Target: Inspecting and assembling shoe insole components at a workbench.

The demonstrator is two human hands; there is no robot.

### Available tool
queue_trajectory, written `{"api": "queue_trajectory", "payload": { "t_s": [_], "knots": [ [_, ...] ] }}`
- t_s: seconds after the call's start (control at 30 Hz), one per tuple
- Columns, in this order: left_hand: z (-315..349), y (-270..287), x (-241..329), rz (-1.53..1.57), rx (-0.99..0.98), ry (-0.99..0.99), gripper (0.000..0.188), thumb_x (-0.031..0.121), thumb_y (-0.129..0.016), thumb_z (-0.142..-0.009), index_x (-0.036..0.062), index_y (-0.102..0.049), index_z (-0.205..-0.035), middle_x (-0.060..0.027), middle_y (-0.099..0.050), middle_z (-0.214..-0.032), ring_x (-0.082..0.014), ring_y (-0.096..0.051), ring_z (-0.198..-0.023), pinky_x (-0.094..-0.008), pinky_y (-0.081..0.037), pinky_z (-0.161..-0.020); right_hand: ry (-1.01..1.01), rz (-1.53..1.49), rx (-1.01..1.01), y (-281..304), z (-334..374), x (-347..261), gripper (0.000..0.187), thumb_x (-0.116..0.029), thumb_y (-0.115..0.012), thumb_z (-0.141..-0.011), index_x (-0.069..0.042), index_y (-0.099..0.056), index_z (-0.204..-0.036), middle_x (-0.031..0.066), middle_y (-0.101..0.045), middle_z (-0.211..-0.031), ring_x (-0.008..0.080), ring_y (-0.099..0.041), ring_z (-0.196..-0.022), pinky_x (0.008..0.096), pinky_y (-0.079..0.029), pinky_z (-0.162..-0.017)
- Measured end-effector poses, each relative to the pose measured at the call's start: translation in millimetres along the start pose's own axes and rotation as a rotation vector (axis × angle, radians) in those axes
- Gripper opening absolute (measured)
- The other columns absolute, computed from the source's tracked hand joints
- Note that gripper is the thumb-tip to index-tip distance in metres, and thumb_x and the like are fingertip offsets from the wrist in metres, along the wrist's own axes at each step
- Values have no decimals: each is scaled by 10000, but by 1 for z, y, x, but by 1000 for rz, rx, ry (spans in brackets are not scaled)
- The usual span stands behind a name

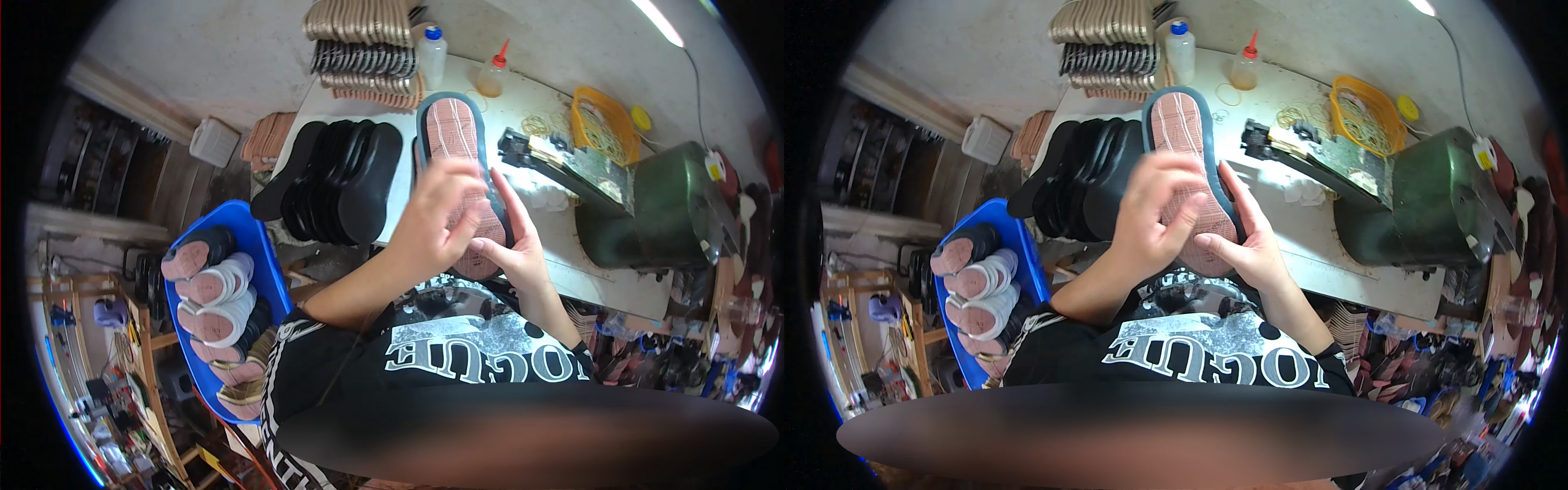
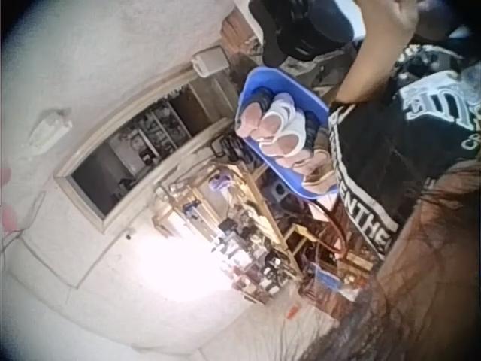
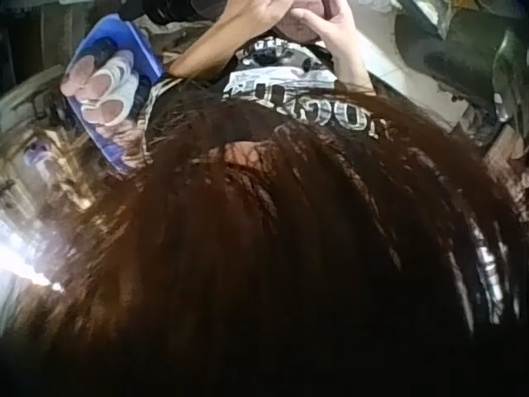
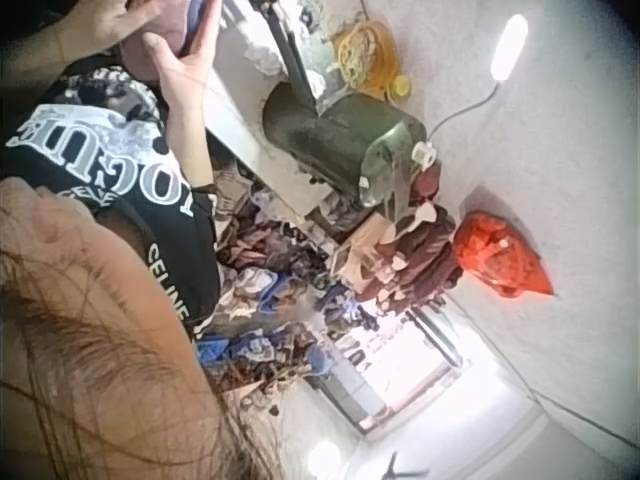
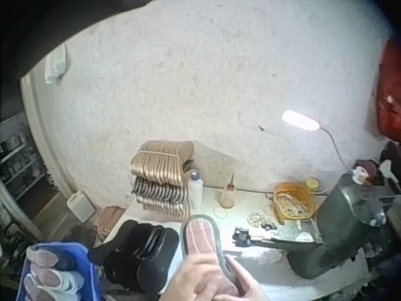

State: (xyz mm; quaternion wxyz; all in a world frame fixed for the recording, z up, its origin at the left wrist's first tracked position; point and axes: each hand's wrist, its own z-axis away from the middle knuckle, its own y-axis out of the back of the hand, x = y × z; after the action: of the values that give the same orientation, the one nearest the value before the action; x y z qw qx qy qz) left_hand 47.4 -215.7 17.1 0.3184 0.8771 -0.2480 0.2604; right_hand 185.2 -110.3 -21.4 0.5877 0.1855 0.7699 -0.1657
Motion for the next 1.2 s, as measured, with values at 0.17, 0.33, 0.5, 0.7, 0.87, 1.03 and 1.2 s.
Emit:
{"api": "queue_trajectory", "payload": {
  "t_s": [0.17,0.33,0.5,0.7,0.87,1.03,1.2],
  "knots": [
    [-6,-18,-24,779,178,571,745,280,-750,-792,-33,-309,-1305,-152,-396,-1305,-233,-394,-1220,-336,-323,-1027,-155,-237,71,8,16,-10,791,-71,-726,-780,44,-277,-1421,137,-359,-1433,190,-355,-1306,328,-270,-1086],
    [-3,-35,-32,1185,-32,822,324,176,-616,-901,-9,-505,-1143,-96,-626,-1038,-124,-610,-906,-263,-480,-845,-315,-706,122,27,15,-12,541,-194,-605,-910,57,-408,-1347,143,-554,-1249,179,-542,-1124,325,-398,-988],
    [-5,-49,-25,1261,-87,826,209,152,-596,-914,-16,-572,-1037,-65,-650,-954,-88,-610,-825,-229,-490,-753,-375,-753,41,41,5,22,304,-197,-609,-906,49,-581,-1082,105,-653,-997,154,-646,-872,251,-529,-745],
    [-2,-61,-21,1015,-56,665,228,155,-638,-889,-24,-579,-1016,-56,-658,-917,-75,-602,-782,-215,-483,-714,-362,-557,-187,64,-2,17,258,-180,-677,-853,40,-650,-984,64,-667,-875,109,-637,-757,224,-529,-677],
    [-5,-66,-28,475,-87,487,267,154,-686,-844,-36,-591,-1005,-90,-672,-905,-107,-621,-751,-240,-496,-664,-397,-66,-46,75,-10,-23,167,-132,-659,-865,31,-690,-848,18,-632,-718,66,-567,-660,210,-466,-601],
    [-24,-69,-12,476,-166,492,421,157,-753,-777,-48,-550,-1082,-102,-656,-972,-136,-625,-835,-278,-509,-769,-342,334,-219,89,-13,-54,190,-175,-645,-886,10,-691,-891,-16,-617,-706,41,-544,-653,209,-468,-585],
    [-32,-78,-11,922,-155,632,445,108,-746,-773,-32,-517,-1128,-88,-632,-1021,-140,-614,-890,-281,-491,-817,-627,-169,-269,99,-19,-59,157,-151,-699,-832,4,-682,-856,13,-637,-742,78,-599,-638,203,-515,-577]
  ]
}}
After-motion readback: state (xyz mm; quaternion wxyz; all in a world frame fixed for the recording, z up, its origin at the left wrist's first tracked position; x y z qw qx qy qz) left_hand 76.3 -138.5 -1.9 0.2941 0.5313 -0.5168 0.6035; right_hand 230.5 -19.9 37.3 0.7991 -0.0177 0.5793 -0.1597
